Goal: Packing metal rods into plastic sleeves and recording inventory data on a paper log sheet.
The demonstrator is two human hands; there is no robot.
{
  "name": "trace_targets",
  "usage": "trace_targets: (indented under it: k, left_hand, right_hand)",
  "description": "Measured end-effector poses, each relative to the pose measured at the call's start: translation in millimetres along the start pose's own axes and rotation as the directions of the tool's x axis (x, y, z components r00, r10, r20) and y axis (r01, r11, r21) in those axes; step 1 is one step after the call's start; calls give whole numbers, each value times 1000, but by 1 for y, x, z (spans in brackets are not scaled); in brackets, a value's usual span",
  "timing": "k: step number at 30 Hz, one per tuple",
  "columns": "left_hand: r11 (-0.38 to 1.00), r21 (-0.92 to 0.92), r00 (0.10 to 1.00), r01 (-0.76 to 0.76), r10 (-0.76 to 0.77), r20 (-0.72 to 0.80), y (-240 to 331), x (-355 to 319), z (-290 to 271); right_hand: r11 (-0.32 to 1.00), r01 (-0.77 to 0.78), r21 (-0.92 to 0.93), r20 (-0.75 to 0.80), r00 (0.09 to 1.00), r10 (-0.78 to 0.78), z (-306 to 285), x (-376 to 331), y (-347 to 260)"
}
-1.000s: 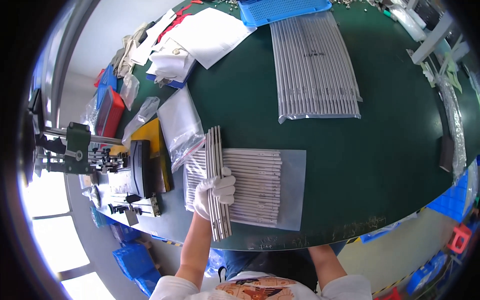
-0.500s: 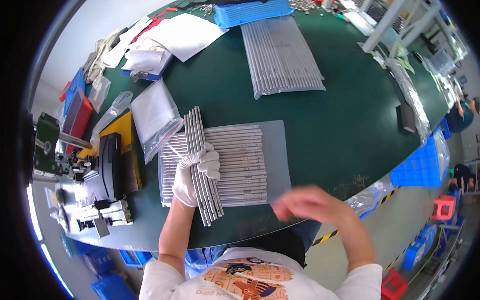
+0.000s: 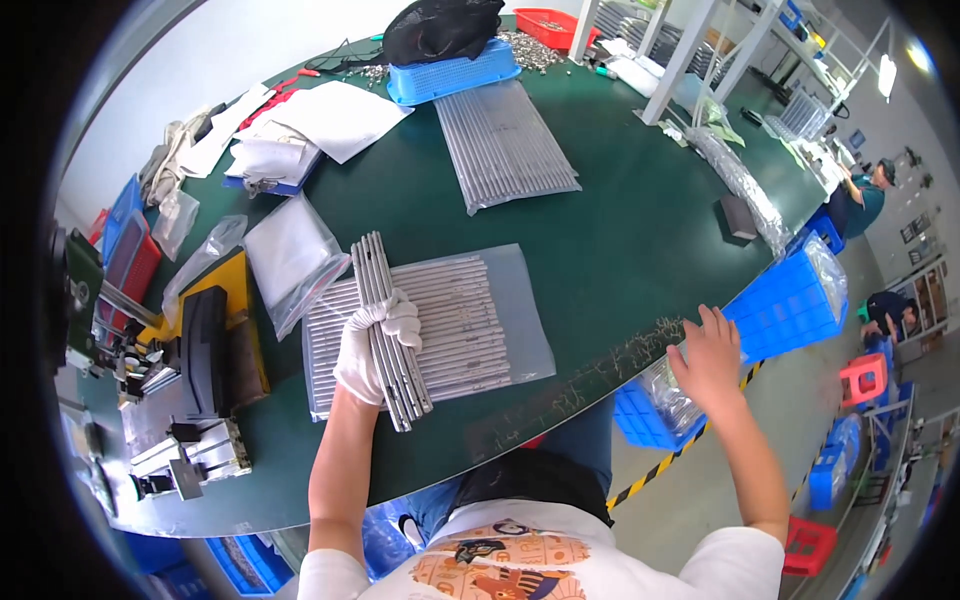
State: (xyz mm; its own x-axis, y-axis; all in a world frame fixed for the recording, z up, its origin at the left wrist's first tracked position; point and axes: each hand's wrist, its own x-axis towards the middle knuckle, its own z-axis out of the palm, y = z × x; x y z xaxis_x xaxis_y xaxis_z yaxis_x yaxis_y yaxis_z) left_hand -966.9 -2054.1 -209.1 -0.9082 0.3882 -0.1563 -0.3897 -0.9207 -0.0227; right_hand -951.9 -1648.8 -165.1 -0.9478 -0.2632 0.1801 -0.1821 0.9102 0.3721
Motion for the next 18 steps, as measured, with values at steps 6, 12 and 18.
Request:
trace_targets:
  k: [6, 12, 18]
  left_hand:
    - [795, 556, 970, 242, -190, -151, -33, -18, 10]
    - [520, 829, 977, 207, -152, -149, -59, -27, 58]
    - [-384, 851, 931, -358, -81, 355, -56, -13, 41]
  right_hand:
    - [728, -5, 686, 47, 998, -38, -16, -23, -46]
    - [323, 301, 897, -273, 953, -131, -63, 17, -115]
    - [131, 458, 879, -455, 889, -49, -115, 47, -122]
